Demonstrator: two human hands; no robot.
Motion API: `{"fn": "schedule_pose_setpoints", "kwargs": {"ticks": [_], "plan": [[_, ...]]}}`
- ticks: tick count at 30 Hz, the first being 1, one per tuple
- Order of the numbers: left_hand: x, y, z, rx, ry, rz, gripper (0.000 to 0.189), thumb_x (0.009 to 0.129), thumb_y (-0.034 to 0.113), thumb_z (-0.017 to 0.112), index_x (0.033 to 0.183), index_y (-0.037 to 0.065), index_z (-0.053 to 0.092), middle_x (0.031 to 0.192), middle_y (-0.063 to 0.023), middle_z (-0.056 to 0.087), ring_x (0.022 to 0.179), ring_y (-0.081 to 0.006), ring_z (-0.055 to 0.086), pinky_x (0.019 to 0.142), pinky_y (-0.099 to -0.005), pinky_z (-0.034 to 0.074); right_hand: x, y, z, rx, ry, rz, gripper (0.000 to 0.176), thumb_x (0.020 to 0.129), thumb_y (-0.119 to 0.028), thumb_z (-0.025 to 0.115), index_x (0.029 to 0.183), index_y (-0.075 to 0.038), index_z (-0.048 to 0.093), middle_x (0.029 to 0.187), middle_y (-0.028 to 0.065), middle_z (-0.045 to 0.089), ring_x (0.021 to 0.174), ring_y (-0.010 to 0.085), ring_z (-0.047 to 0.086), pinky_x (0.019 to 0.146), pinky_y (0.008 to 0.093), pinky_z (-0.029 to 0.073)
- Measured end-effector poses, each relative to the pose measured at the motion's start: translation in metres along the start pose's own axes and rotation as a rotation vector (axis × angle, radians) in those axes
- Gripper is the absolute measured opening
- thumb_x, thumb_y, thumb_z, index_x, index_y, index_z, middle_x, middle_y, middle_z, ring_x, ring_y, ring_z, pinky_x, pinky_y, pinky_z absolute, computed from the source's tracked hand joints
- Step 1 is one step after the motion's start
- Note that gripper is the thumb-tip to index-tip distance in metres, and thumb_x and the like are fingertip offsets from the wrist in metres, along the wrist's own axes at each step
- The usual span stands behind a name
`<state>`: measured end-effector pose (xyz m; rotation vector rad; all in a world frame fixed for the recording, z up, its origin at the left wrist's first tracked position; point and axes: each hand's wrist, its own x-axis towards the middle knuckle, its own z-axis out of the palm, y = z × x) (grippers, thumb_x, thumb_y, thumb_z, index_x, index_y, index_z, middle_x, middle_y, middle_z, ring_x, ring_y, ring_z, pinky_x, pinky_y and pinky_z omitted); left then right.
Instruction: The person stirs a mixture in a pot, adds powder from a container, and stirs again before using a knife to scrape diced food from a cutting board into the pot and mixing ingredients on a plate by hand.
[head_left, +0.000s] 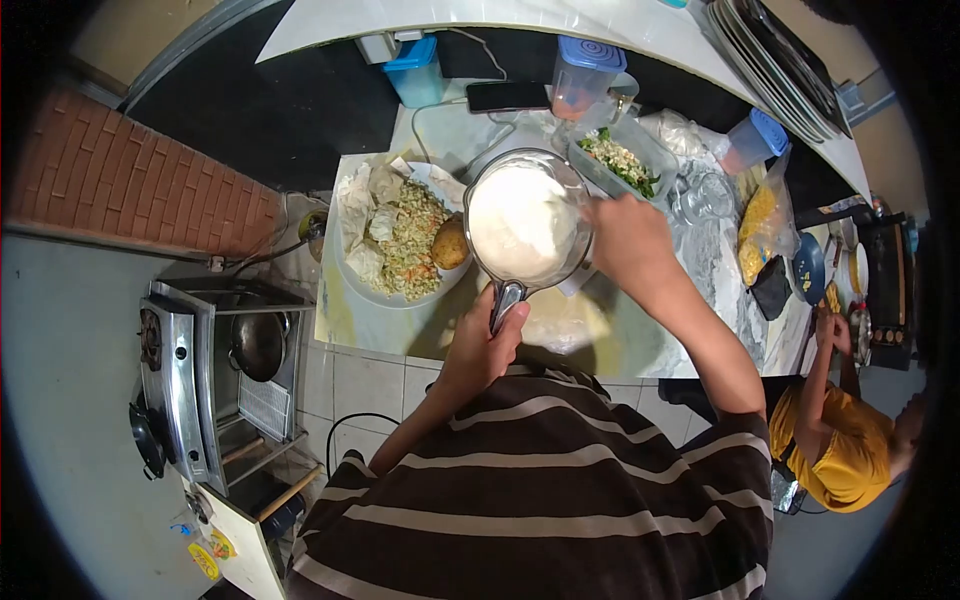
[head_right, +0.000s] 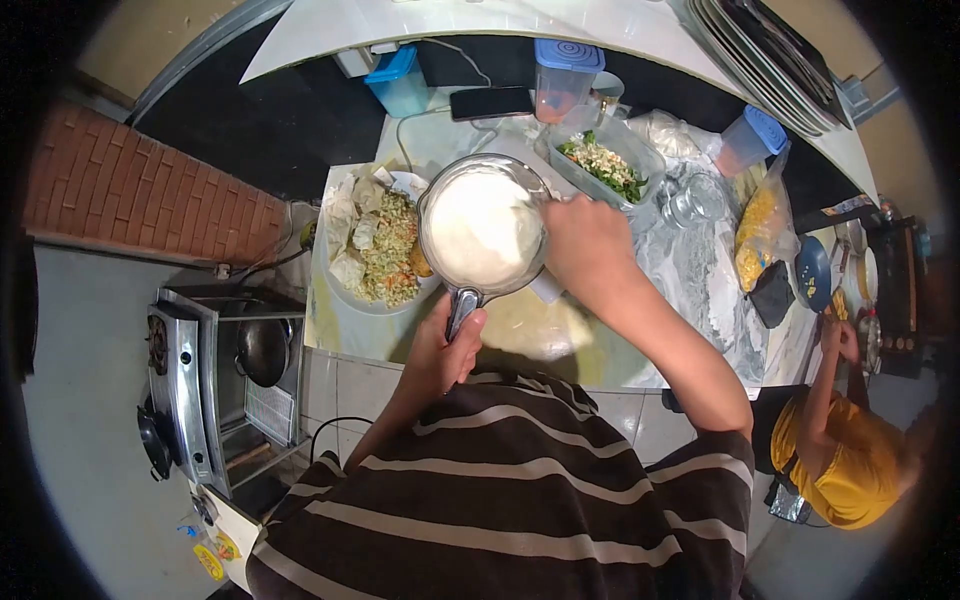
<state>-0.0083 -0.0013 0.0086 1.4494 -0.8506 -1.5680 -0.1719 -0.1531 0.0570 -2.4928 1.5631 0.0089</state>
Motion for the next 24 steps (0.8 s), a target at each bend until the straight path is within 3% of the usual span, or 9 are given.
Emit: {"fn": "schedule_pose_setpoints", "kwargs": {"ticks": [4,8,10,14,16,18,20,22,24], "plan": [[-0.001,-0.009,0.006,0.030,0.017,0.017,0.019,0.102,0.023,0.056,0.102,0.007,0.047,0.063,0.0024,0.045,0.047,-0.0047,0.041,0.040,-0.0237,0.034,-0.014,0.005,0.009,0.046,-0.164,-0.240,0.017,0.080,-0.006,0.061,0.092,-0.006,0.072,0.084,0.0271,0.068,0.084,0.0428,0.068,0.075,0.0493,0.055],[0.002,-0.007,0.004,0.052,0.027,0.009,0.018,0.102,0.022,0.056,0.100,0.007,0.047,0.063,0.0022,0.046,0.046,-0.0047,0.041,0.039,-0.0234,0.034,0.004,0.001,0.001,0.207,-0.025,-0.187,0.016,0.082,-0.006,0.060,0.092,-0.005,0.073,0.089,0.0254,0.068,0.087,0.0436,0.067,0.078,0.0500,0.054],[0.002,-0.007,0.004,0.023,0.037,-0.005,0.018,0.102,0.021,0.056,0.100,0.007,0.047,0.063,0.0021,0.046,0.046,-0.0048,0.041,0.039,-0.0235,0.034,-0.008,0.000,-0.004,0.034,-0.069,0.019,0.015,0.080,-0.004,0.062,0.091,-0.003,0.072,0.083,0.0227,0.067,0.086,0.0435,0.065,0.078,0.0496,0.053],[0.003,-0.011,0.012,0.072,0.024,0.023,0.018,0.102,0.022,0.056,0.100,0.006,0.047,0.063,0.0019,0.046,0.045,-0.0049,0.041,0.039,-0.0239,0.034,-0.005,0.021,0.023,0.226,-0.068,-0.188,0.014,0.081,-0.006,0.063,0.090,-0.003,0.072,0.076,0.0203,0.067,0.086,0.0427,0.065,0.076,0.0491,0.053],[0.003,-0.013,0.012,0.075,0.014,0.017,0.018,0.102,0.022,0.055,0.101,0.006,0.047,0.063,0.0019,0.046,0.045,-0.0049,0.041,0.039,-0.0240,0.034,0.016,0.024,0.023,0.352,0.008,-0.243,0.013,0.080,-0.007,0.064,0.090,-0.004,0.073,0.078,0.0189,0.068,0.083,0.0415,0.066,0.072,0.0491,0.053],[0.006,-0.013,0.009,0.078,0.018,-0.031,0.017,0.102,0.021,0.055,0.102,0.007,0.047,0.063,0.0019,0.047,0.045,-0.0047,0.041,0.039,-0.0239,0.034,0.014,0.021,0.020,0.329,0.046,-0.137,0.014,0.080,-0.005,0.062,0.088,-0.005,0.073,0.082,0.0211,0.069,0.081,0.0417,0.067,0.072,0.0506,0.052],[0.006,-0.013,0.009,0.067,0.023,-0.029,0.017,0.102,0.022,0.055,0.102,0.007,0.047,0.063,0.0020,0.047,0.045,-0.0047,0.041,0.039,-0.0239,0.034,-0.008,0.014,0.010,0.048,-0.093,-0.020,0.016,0.078,-0.003,0.061,0.088,-0.005,0.074,0.083,0.0241,0.068,0.080,0.0427,0.066,0.075,0.0500,0.053],[0.007,-0.014,0.011,0.056,0.012,-0.034,0.017,0.102,0.022,0.055,0.103,0.007,0.047,0.063,0.0020,0.046,0.045,-0.0047,0.041,0.039,-0.0239,0.034,-0.011,0.010,0.011,0.031,-0.158,-0.080,0.019,0.078,-0.003,0.060,0.090,-0.005,0.074,0.084,0.0243,0.068,0.082,0.0427,0.067,0.079,0.0491,0.054],[0.009,-0.015,0.013,0.062,-0.007,-0.019,0.017,0.102,0.022,0.056,0.104,0.007,0.048,0.062,0.0022,0.046,0.046,-0.0046,0.041,0.039,-0.0238,0.034,0.000,0.010,0.016,0.188,-0.204,-0.164,0.020,0.078,-0.007,0.065,0.096,-0.005,0.074,0.100,0.0271,0.068,0.094,0.0392,0.069,0.087,0.0466,0.054]]}}
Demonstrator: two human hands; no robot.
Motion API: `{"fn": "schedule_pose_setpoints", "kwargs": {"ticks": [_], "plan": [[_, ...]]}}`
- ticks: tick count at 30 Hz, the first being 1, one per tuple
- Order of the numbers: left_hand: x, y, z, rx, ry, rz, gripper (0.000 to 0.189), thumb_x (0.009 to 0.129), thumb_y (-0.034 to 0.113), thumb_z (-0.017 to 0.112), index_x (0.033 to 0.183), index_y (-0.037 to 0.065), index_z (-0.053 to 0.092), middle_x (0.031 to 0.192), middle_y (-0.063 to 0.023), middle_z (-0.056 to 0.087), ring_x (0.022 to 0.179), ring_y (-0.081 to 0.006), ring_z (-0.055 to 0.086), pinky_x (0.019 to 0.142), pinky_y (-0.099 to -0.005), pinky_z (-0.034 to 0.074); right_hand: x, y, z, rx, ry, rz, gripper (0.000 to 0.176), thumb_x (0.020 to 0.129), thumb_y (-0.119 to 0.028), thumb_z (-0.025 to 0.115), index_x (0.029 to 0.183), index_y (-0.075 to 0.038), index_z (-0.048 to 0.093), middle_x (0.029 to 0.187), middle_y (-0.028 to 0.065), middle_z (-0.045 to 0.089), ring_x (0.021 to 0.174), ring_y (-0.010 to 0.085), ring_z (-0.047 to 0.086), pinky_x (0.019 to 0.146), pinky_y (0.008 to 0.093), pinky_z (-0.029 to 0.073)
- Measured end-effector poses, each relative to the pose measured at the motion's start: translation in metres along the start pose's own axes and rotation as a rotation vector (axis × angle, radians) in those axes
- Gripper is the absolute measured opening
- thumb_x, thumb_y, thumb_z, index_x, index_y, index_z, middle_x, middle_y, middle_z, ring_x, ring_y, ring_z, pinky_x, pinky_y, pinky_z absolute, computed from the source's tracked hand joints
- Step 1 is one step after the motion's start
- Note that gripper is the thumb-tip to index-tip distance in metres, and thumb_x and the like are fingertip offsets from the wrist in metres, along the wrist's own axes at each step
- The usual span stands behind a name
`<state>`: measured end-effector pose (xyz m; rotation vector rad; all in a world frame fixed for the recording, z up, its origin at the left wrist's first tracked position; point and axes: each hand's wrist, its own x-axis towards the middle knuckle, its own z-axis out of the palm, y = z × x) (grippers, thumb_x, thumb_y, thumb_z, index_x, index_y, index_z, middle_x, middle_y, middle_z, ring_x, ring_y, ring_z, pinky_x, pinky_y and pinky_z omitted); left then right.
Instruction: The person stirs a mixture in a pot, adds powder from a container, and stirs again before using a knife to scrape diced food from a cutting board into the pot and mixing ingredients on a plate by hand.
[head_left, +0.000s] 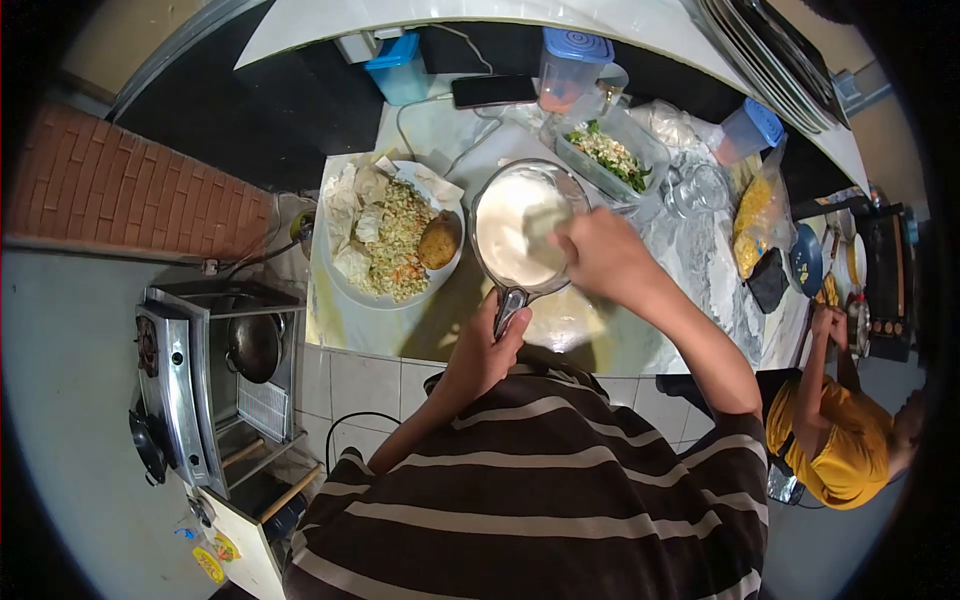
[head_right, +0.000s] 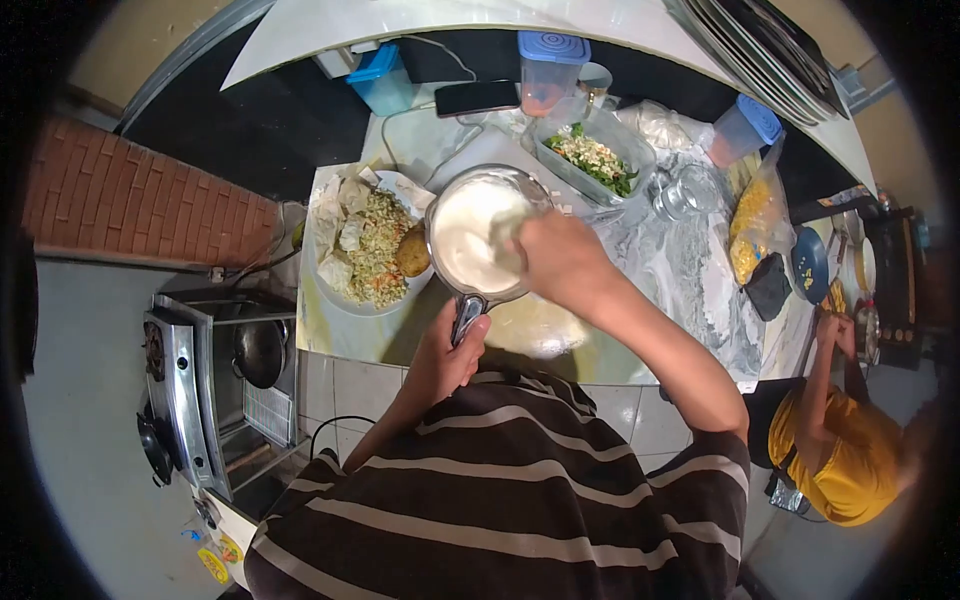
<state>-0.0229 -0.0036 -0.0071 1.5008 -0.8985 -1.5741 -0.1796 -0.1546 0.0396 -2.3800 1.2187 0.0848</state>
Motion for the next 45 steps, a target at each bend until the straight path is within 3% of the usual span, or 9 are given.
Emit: {"fn": "schedule_pose_setpoints", "kwargs": {"ticks": [4,9,13,25,28,31,35,39,45], "plan": [[0.002,0.005,-0.004,0.032,0.034,-0.006,0.018,0.102,0.023,0.056,0.104,0.006,0.048,0.062,0.0027,0.046,0.047,-0.0045,0.041,0.039,-0.0238,0.034,-0.003,-0.008,-0.014,-0.146,0.163,0.256,0.014,0.078,-0.005,0.061,0.087,-0.003,0.073,0.083,0.0246,0.069,0.084,0.0410,0.067,0.080,0.0509,0.054],[0.005,-0.001,0.005,0.041,0.035,0.053,0.019,0.102,0.024,0.057,0.103,0.006,0.049,0.062,0.0031,0.047,0.048,-0.0048,0.043,0.040,-0.0236,0.035,-0.011,-0.003,-0.008,-0.029,0.082,-0.065,0.014,0.080,-0.007,0.060,0.088,-0.004,0.071,0.084,0.0251,0.068,0.084,0.0410,0.067,0.076,0.0516,0.054],[0.005,0.000,0.000,0.019,0.027,0.008,0.020,0.102,0.024,0.056,0.103,0.006,0.049,0.063,0.0030,0.047,0.048,-0.0049,0.044,0.041,-0.0234,0.036,0.000,0.003,-0.011,-0.143,0.220,0.205,0.014,0.077,-0.007,0.063,0.088,-0.004,0.071,0.082,0.0258,0.068,0.084,0.0423,0.067,0.075,0.0525,0.054],[0.006,-0.001,0.002,0.084,0.074,0.008,0.019,0.102,0.024,0.056,0.101,0.007,0.049,0.064,0.0020,0.048,0.047,-0.0054,0.043,0.040,-0.0240,0.036,-0.012,-0.005,0.001,-0.276,0.023,0.138,0.024,0.075,-0.007,0.064,0.097,-0.007,0.074,0.083,0.0246,0.069,0.082,0.0404,0.068,0.074,0.0466,0.056],[0.005,0.000,0.007,0.044,0.038,0.013,0.019,0.102,0.024,0.056,0.101,0.007,0.048,0.064,0.0019,0.047,0.047,-0.0055,0.044,0.040,-0.0239,0.036,-0.004,-0.003,0.001,-0.019,0.086,-0.049,0.026,0.076,-0.009,0.064,0.100,-0.008,0.074,0.084,0.0244,0.069,0.083,0.0395,0.068,0.073,0.0463,0.057],[0.003,0.007,0.003,-0.024,0.038,-0.003,0.019,0.102,0.024,0.056,0.101,0.007,0.048,0.063,0.0017,0.047,0.047,-0.0055,0.044,0.040,-0.0239,0.036,0.002,-0.004,-0.010,-0.133,0.157,0.240,0.022,0.079,-0.005,0.063,0.098,-0.007,0.074,0.086,0.0246,0.069,0.089,0.0412,0.067,0.082,0.0493,0.054],[0.005,-0.003,0.007,0.022,0.046,0.010,0.019,0.101,0.023,0.057,0.101,0.006,0.048,0.063,0.0018,0.047,0.048,-0.0051,0.044,0.040,-0.0238,0.036,-0.016,-0.001,0.004,0.039,0.149,-0.100,0.020,0.077,-0.004,0.064,0.093,-0.005,0.074,0.089,0.0208,0.071,0.078,0.0433,0.067,0.076,0.0491,0.054],[0.006,0.006,0.004,0.003,0.049,0.017,0.018,0.101,0.022,0.057,0.101,0.006,0.048,0.063,0.0019,0.047,0.047,-0.0048,0.043,0.039,-0.0237,0.035,0.010,0.009,-0.003,-0.016,0.286,0.087,0.019,0.078,-0.003,0.062,0.093,-0.003,0.073,0.080,0.0265,0.066,0.081,0.0441,0.066,0.076,0.0504,0.052],[0.009,-0.001,-0.001,-0.011,0.020,-0.073,0.016,0.101,0.020,0.056,0.101,0.007,0.046,0.064,0.0012,0.046,0.046,-0.0055,0.041,0.039,-0.0239,0.034,-0.015,0.001,-0.001,-0.015,0.146,-0.094,0.023,0.075,0.001,0.060,0.093,-0.006,0.073,0.074,0.0243,0.067,0.072,0.0416,0.068,0.068,0.0492,0.055]]}}
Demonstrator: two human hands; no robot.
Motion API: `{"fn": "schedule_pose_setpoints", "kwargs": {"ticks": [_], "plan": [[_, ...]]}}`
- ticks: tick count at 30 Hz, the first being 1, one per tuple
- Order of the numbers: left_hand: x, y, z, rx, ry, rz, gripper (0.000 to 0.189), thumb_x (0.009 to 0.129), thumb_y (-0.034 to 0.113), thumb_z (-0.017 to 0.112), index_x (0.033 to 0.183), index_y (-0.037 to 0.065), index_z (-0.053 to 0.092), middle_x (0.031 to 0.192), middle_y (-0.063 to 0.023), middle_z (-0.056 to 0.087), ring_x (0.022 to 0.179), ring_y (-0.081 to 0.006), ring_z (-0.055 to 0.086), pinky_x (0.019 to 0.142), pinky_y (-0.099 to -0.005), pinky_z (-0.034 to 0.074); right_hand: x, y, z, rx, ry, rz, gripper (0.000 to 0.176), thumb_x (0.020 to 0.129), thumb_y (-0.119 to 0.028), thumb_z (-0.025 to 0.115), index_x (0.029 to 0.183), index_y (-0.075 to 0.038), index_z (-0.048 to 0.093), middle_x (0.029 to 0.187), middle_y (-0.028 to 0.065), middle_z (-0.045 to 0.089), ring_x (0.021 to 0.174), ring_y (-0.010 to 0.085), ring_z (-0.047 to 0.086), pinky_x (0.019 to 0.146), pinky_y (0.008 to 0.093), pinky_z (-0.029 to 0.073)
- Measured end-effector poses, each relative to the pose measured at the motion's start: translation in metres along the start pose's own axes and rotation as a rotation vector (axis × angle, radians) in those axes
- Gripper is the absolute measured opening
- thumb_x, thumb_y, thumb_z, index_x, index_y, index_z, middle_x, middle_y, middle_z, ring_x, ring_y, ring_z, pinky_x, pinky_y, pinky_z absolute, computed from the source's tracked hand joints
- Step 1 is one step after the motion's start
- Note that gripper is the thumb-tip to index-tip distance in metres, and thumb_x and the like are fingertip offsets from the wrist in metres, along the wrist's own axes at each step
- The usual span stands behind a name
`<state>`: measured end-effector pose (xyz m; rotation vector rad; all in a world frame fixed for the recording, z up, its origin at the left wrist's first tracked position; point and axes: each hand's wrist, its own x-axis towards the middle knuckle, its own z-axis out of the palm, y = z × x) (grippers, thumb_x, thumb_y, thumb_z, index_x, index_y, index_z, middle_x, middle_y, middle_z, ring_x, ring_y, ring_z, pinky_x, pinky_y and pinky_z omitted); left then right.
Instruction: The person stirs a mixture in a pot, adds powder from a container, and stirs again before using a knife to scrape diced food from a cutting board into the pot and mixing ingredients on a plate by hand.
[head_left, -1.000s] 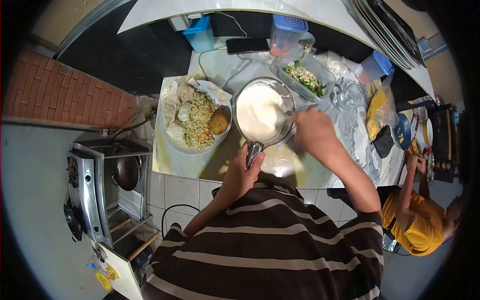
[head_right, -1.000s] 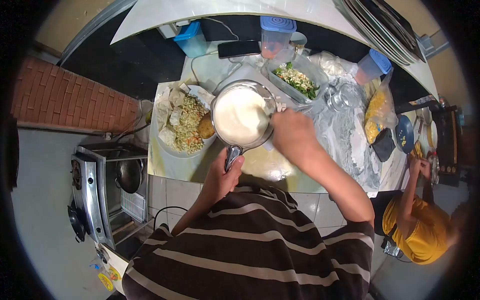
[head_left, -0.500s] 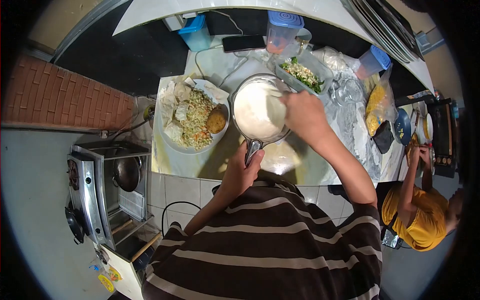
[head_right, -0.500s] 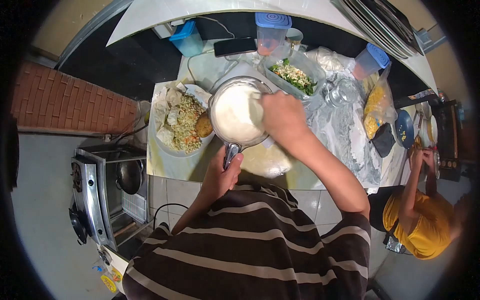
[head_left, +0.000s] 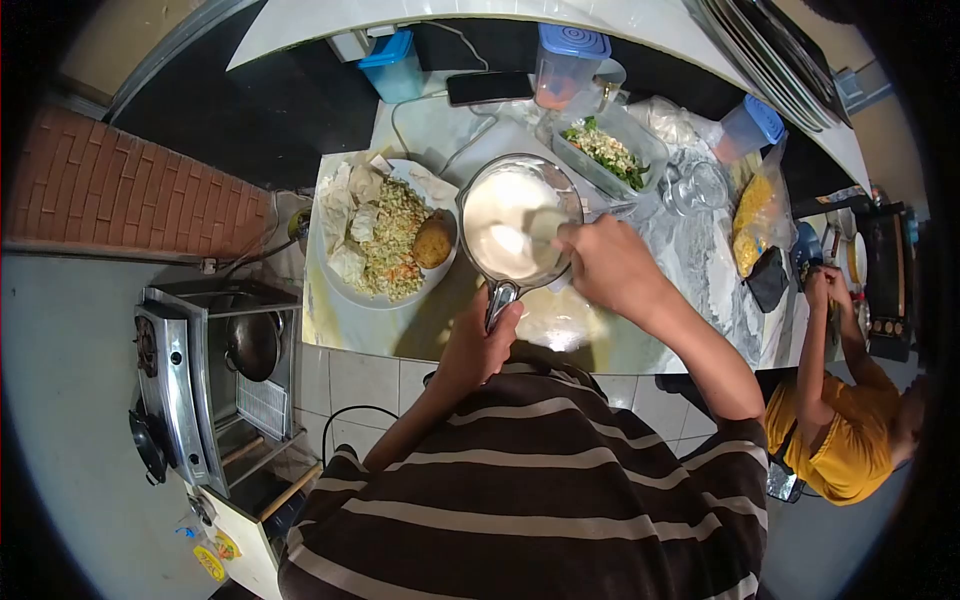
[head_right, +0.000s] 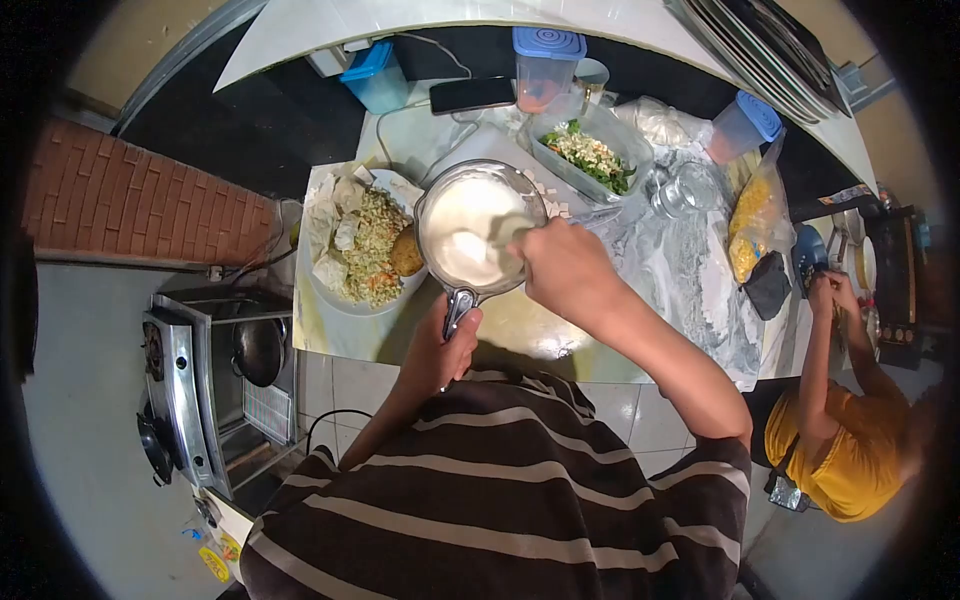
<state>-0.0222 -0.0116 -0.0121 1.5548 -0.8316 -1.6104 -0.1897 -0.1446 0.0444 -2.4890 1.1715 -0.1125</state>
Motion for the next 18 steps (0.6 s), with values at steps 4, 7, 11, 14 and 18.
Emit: {"fn": "schedule_pose_setpoints", "kwargs": {"ticks": [4,7,11,14,18], "plan": [[-0.005,0.000,0.000,0.004,-0.007,0.006,0.016,0.102,0.020,0.055,0.101,0.007,0.046,0.065,0.0006,0.046,0.045,-0.0058,0.041,0.040,-0.0241,0.035,0.006,0.005,-0.029,-0.354,0.142,-0.077,0.019,0.079,-0.005,0.061,0.095,-0.006,0.070,0.071,0.0148,0.069,0.067,0.0338,0.071,0.060,0.0420,0.057],[-0.007,0.001,0.003,0.073,0.028,0.079,0.017,0.102,0.021,0.055,0.101,0.007,0.046,0.064,0.0008,0.046,0.045,-0.0059,0.041,0.040,-0.0242,0.035,0.016,0.023,-0.025,-0.448,0.013,0.015,0.029,0.076,-0.004,0.062,0.103,-0.011,0.072,0.073,0.0218,0.067,0.071,0.0337,0.071,0.066,0.0464,0.057],[-0.004,0.000,0.006,0.084,0.021,0.069,0.018,0.102,0.022,0.055,0.102,0.006,0.046,0.063,0.0015,0.046,0.045,-0.0058,0.041,0.039,-0.0243,0.035,-0.007,0.012,-0.001,-0.388,-0.191,0.115,0.023,0.080,-0.005,0.060,0.099,-0.009,0.074,0.079,0.0250,0.067,0.080,0.0360,0.070,0.072,0.0467,0.056],[0.000,-0.003,0.008,0.053,-0.033,0.063,0.019,0.102,0.022,0.055,0.102,0.006,0.046,0.063,0.0016,0.046,0.045,-0.0057,0.041,0.039,-0.0244,0.034,-0.006,0.026,0.027,0.148,-0.148,0.082,0.018,0.091,-0.013,0.058,0.088,0.000,0.071,0.079,0.0230,0.067,0.076,0.0383,0.066,0.076,0.0446,0.052],[-0.004,0.000,0.006,-0.041,-0.091,0.010,0.018,0.102,0.021,0.054,0.103,0.007,0.044,0.064,0.0016,0.044,0.045,-0.0057,0.039,0.039,-0.0243,0.034,0.013,0.034,0.003,0.464,-0.239,0.091,0.023,0.095,-0.015,0.058,0.081,0.003,0.063,0.065,0.0191,0.059,0.060,0.0265,0.053,0.063,0.0397,0.044]]}}
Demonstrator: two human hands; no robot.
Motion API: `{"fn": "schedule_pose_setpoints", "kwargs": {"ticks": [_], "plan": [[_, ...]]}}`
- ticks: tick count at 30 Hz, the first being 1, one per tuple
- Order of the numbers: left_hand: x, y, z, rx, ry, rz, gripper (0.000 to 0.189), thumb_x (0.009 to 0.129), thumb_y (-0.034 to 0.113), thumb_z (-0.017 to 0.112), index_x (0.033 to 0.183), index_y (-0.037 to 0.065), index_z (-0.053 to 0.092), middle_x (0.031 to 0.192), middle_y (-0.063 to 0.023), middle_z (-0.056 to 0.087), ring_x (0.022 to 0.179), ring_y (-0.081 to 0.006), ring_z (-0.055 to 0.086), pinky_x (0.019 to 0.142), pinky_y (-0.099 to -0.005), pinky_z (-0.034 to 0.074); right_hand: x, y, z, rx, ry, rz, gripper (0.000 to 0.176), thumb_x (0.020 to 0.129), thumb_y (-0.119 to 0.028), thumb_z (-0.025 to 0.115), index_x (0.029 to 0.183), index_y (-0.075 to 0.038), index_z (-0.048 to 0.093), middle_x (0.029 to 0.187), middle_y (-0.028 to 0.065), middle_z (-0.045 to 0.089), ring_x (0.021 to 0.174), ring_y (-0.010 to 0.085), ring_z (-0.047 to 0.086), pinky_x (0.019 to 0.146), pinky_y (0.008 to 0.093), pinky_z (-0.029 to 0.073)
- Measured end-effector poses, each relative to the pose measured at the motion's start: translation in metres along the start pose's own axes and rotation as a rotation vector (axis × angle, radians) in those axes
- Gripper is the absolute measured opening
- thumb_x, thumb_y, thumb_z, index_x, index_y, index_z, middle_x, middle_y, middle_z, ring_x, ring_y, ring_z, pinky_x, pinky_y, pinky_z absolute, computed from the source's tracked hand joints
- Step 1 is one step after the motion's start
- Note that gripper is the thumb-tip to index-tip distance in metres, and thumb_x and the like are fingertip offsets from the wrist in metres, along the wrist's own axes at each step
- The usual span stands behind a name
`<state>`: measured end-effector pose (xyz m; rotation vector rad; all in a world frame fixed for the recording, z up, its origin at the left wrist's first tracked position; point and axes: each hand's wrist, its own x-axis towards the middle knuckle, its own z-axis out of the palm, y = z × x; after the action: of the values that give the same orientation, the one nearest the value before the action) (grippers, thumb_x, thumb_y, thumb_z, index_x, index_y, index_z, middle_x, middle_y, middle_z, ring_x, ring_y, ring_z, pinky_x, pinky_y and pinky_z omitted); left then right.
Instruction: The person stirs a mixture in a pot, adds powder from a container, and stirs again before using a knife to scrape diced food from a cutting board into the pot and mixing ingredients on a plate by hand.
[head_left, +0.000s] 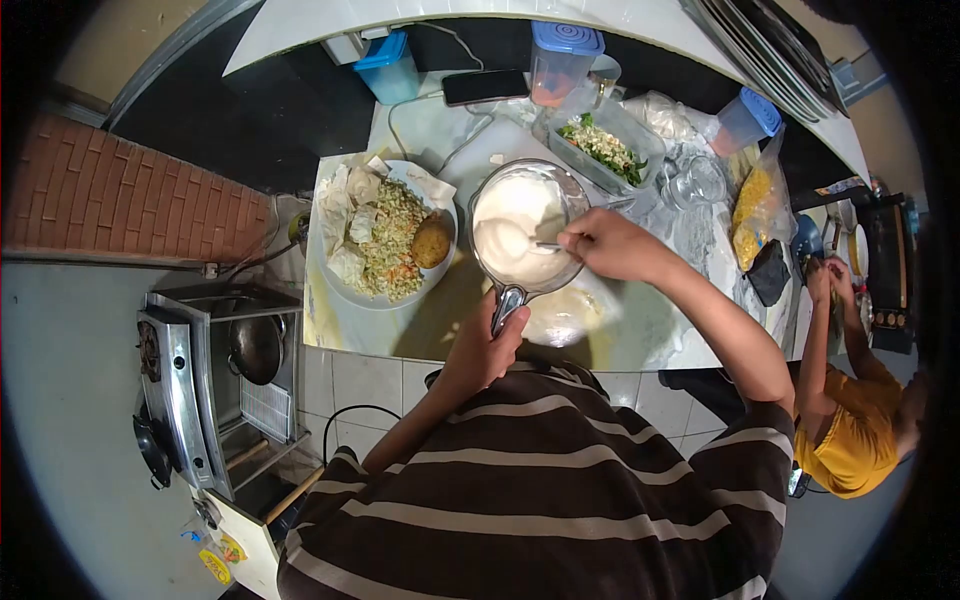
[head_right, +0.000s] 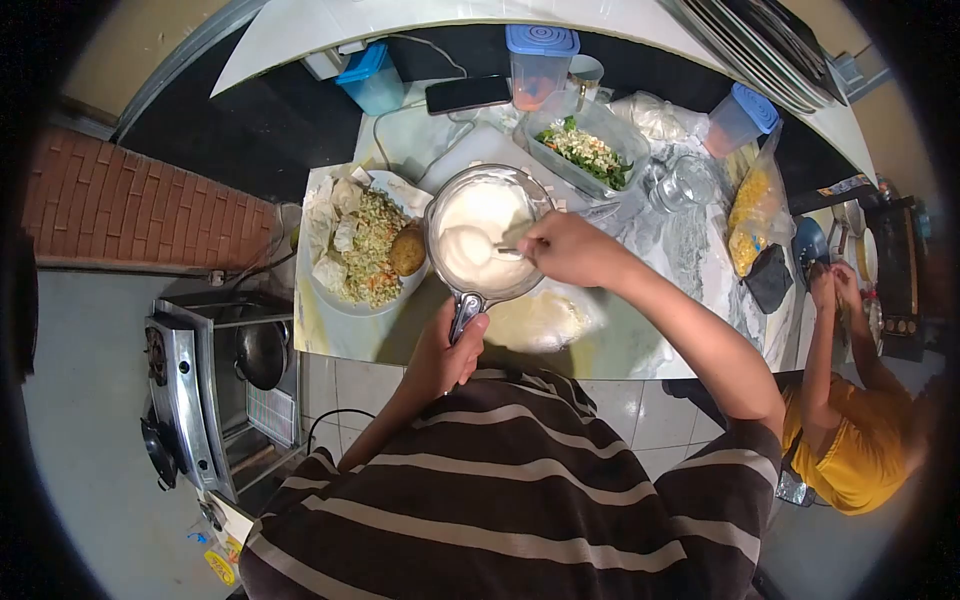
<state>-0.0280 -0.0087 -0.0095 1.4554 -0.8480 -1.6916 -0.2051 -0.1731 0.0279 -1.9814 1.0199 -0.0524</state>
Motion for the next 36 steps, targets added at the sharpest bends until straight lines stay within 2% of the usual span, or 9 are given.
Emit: {"fn": "schedule_pose_setpoints", "kwargs": {"ticks": [3,5,10,16,20,22,29,33,36], "plan": [[0.000,0.001,-0.004,-0.092,-0.026,-0.013,0.017,0.103,0.022,0.054,0.102,0.008,0.043,0.064,0.0015,0.042,0.045,-0.0056,0.037,0.039,-0.0242,0.034,-0.012,-0.015,-0.021,-0.010,0.030,0.086,0.015,0.090,-0.010,0.059,0.089,0.001,0.070,0.081,0.0259,0.066,0.078,0.0383,0.066,0.074,0.0411,0.050],[0.001,0.003,-0.004,-0.108,-0.030,-0.030,0.018,0.103,0.022,0.053,0.101,0.009,0.042,0.064,0.0015,0.042,0.045,-0.0055,0.038,0.039,-0.0241,0.034,-0.025,-0.024,-0.028,-0.058,0.147,-0.018,0.013,0.087,-0.007,0.059,0.088,0.001,0.070,0.079,0.0242,0.067,0.079,0.0382,0.068,0.074,0.0418,0.051],[0.000,0.002,-0.006,-0.115,-0.055,-0.035,0.017,0.103,0.022,0.053,0.101,0.009,0.043,0.065,0.0011,0.043,0.045,-0.0052,0.038,0.040,-0.0240,0.034,-0.054,-0.067,-0.044,-0.747,0.379,-0.155,0.020,0.079,-0.002,0.061,0.097,-0.004,0.070,0.076,0.0174,0.070,0.067,0.0319,0.071,0.061,0.0422,0.056],[-0.006,0.000,-0.002,-0.109,-0.075,-0.009,0.017,0.103,0.022,0.053,0.105,0.008,0.045,0.065,0.0020,0.044,0.046,-0.0040,0.038,0.040,-0.0227,0.033,-0.026,-0.036,-0.025,-1.081,0.384,-0.176,0.019,0.082,-0.008,0.059,0.097,-0.004,0.070,0.077,0.0104,0.072,0.063,0.0267,0.071,0.054,0.0364,0.055],[-0.006,-0.002,-0.001,-0.088,-0.033,0.011,0.017,0.103,0.022,0.054,0.104,0.007,0.048,0.064,0.0034,0.045,0.046,-0.0034,0.040,0.039,-0.0224,0.033,-0.028,-0.030,-0.012,-1.056,0.188,-0.004,0.019,0.081,-0.009,0.063,0.097,-0.003,0.071,0.085,0.0140,0.072,0.072,0.0268,0.073,0.062,0.0378,0.057],[-0.008,-0.005,0.003,-0.070,-0.032,0.011,0.018,0.102,0.023,0.055,0.105,0.006,0.049,0.063,0.0032,0.046,0.047,-0.0038,0.041,0.040,-0.0229,0.034,-0.039,-0.041,-0.005,-0.912,-0.076,0.141,0.019,0.081,-0.011,0.065,0.097,-0.003,0.073,0.092,0.0207,0.071,0.085,0.0313,0.072,0.074,0.0414,0.057],[-0.001,-0.021,0.006,0.121,0.021,0.079,0.021,0.101,0.023,0.058,0.109,0.005,0.053,0.064,0.0019,0.051,0.047,-0.0059,0.045,0.041,-0.0256,0.035,-0.011,0.002,0.017,-0.170,0.169,-0.012,0.011,0.083,-0.002,0.060,0.088,0.001,0.069,0.079,0.0255,0.065,0.080,0.0441,0.064,0.074,0.0470,0.051],[-0.007,-0.009,0.005,0.039,0.014,0.039,0.021,0.101,0.023,0.058,0.109,0.005,0.052,0.064,0.0024,0.050,0.048,-0.0052,0.045,0.041,-0.0246,0.035,-0.019,-0.030,-0.005,-0.662,0.304,0.147,0.014,0.085,-0.011,0.063,0.092,0.000,0.069,0.078,0.0229,0.069,0.075,0.0381,0.071,0.073,0.0462,0.057],[-0.006,-0.005,0.004,-0.005,0.006,0.013,0.020,0.101,0.023,0.057,0.108,0.006,0.051,0.064,0.0031,0.048,0.049,-0.0042,0.044,0.041,-0.0235,0.035,-0.031,-0.013,-0.001,-0.859,0.204,0.092,0.017,0.087,-0.015,0.061,0.097,-0.004,0.069,0.075,0.0218,0.068,0.072,0.0368,0.070,0.066,0.0462,0.057]]}}
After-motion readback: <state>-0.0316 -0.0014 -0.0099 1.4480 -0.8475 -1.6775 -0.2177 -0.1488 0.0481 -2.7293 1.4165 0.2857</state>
